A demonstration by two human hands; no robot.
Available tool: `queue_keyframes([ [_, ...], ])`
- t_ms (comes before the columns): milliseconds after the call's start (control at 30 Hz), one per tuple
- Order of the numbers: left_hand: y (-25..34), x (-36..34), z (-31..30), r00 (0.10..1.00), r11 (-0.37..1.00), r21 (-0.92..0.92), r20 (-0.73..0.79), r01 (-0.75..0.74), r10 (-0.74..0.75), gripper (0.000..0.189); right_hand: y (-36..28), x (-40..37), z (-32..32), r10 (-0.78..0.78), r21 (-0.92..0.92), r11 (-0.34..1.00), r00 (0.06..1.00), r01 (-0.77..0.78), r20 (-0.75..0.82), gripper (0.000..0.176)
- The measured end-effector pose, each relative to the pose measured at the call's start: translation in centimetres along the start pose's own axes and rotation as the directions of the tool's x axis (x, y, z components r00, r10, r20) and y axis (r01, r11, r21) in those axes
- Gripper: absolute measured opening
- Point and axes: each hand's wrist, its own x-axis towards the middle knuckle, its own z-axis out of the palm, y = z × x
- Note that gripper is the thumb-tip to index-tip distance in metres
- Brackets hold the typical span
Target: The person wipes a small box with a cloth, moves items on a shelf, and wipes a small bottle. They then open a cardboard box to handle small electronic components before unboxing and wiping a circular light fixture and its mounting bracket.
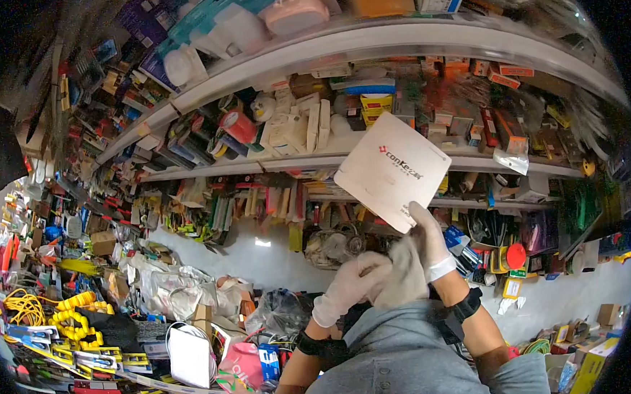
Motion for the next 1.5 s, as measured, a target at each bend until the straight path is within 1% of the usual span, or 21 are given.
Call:
queue_keyframes([
  [100, -2.0, 0.0, -0.4, 0.949, 0.929, -0.286, 0.273, 0.236, -0.157, 0.031, 0.6, -0.5, -1.1, -0.032, -0.066, 0.997, 0.999, 0.03, -0.029, 0.062],
  [267, -4.9, 0.7, 0.7, 0.97, 0.888, -0.45, -0.157, 0.096, -0.185, 0.042, 0.3, -1.8, -0.1, 0.058, -0.354, 0.935, 0.99, -0.009, 0.128, 0.058],
  [333, -6.2, 0.4, 0.8, 0.96, 0.74, -0.662, -0.112, 0.121, -0.256, 0.049, 0.5, -2.3, 1.0, 0.068, -0.495, 0.869, 0.992, -0.007, 0.106, 0.062],
  [400, -3.9, -0.3, 0.8, 0.882, 0.293, -0.949, -0.035, 0.119, -0.47, 0.051, 1.2, -2.1, 1.0, 0.072, -0.594, 0.804, 0.986, 0.031, 0.148, 0.068],
  [500, -3.2, -1.2, 0.6, 0.854, 0.326, -0.943, -0.109, 0.074, -0.509, 0.053, 0.6, -2.4, 2.4, 0.239, -0.669, 0.737, 0.963, -0.099, 0.121, 0.071],
  [533, -4.4, -1.8, 0.5, 0.853, 0.323, -0.944, -0.109, 0.073, -0.511, 0.053, 1.4, -2.6, 2.7, 0.154, -0.666, 0.746, 0.974, -0.003, 0.168, 0.076],
  [600, -6.9, -3.3, 0.4, 0.909, 0.611, -0.791, -0.268, -0.018, -0.32, 0.057, 1.8, -2.8, 3.0, 0.022, -0.783, 0.504, 0.901, 0.364, 0.433, 0.081],
  [700, -4.6, -3.6, 0.5, 0.887, 0.68, -0.698, -0.435, -0.224, -0.154, 0.06, 3.1, -3.5, 3.3, 0.456, -0.642, 0.757, 0.802, -0.121, 0.386, 0.088],
  [833, -4.6, -5.0, 1.0, 0.832, 0.913, -0.358, -0.553, -0.197, -0.037, 0.073, 6.7, -2.9, 1.0, 0.464, -0.713, 0.699, 0.791, -0.05, 0.399, 0.074],
  [933, -7.8, -4.9, 1.0, 0.808, 0.912, -0.382, -0.579, -0.149, -0.11, 0.082, 8.0, -2.2, -0.8, 0.48, -0.546, 0.805, 0.794, -0.232, 0.372, 0.063],
  [1067, -6.1, -3.6, 1.0, 0.772, 0.903, -0.41, -0.613, -0.13, -0.167, 0.073, 3.9, -2.5, 1.7, 0.427, -0.646, 0.753, 0.838, -0.123, 0.34, 0.048],
  [1100, -6.4, -3.2, -0.1, 0.798, 0.633, -0.744, -0.506, -0.213, -0.327, 0.064, 5.9, -1.7, 0.0, 0.302, -0.349, 0.927, 0.826, -0.138, 0.477, 0.047],
  [1133, -6.6, -2.9, -0.7, 0.838, 0.243, -0.935, -0.343, -0.259, -0.424, 0.056, 6.9, -1.2, -1.8, 0.301, -0.349, 0.927, 0.827, -0.138, 0.475, 0.047],
  [1200, -6.7, -2.6, -0.7, 0.809, 0.327, -0.906, -0.397, -0.27, -0.433, 0.055, 7.4, -0.5, -4.5, 0.256, -0.566, 0.824, 0.908, -0.025, 0.333, 0.038],
  [1233, -6.7, -2.5, -0.6, 0.776, 0.408, -0.869, -0.455, -0.279, -0.437, 0.058, 7.2, -0.1, -6.4, 0.17, -0.754, 0.603, 0.881, 0.261, 0.442, 0.031],
  [1300, -6.5, -2.3, -0.3, 0.756, 0.481, -0.843, -0.473, -0.239, -0.453, 0.056, 2.4, -1.2, -3.3, 0.298, -0.931, 0.359, 0.954, -0.07, 0.043, 0.031],
  [1333, -6.4, -2.2, -0.2, 0.73, 0.551, -0.81, -0.499, -0.201, -0.467, 0.055, 3.3, 0.2, -7.2, 0.175, -0.89, 0.063, 0.873, 0.451, 0.455, 0.039],
  [1400, -5.6, -1.6, -0.2, 0.755, 0.502, -0.853, -0.423, -0.145, -0.501, 0.053, 2.2, -0.5, -6.3, -0.04, -0.947, 0.124, 0.955, 0.295, 0.292, 0.017],
  [1433, -5.4, -1.3, -0.2, 0.771, 0.447, -0.89, -0.348, -0.091, -0.534, 0.051, 0.4, -0.7, -5.4, 0.11, -0.996, 0.036, 0.99, 0.084, 0.087, 0.016],
  [1467, -8.1, -1.0, 0.4, 0.777, 0.449, -0.889, -0.34, -0.083, -0.53, 0.051, -0.6, -0.7, -5.2, 0.076, -0.973, 0.066, 0.971, 0.222, 0.227, 0.019],
  [1500, -13.2, -0.6, 1.4, 0.844, 0.635, -0.767, -0.401, -0.097, -0.356, 0.05, -1.3, -0.8, -5.4, 0.035, -0.931, 0.089, 0.933, 0.355, 0.359, 0.022],
])
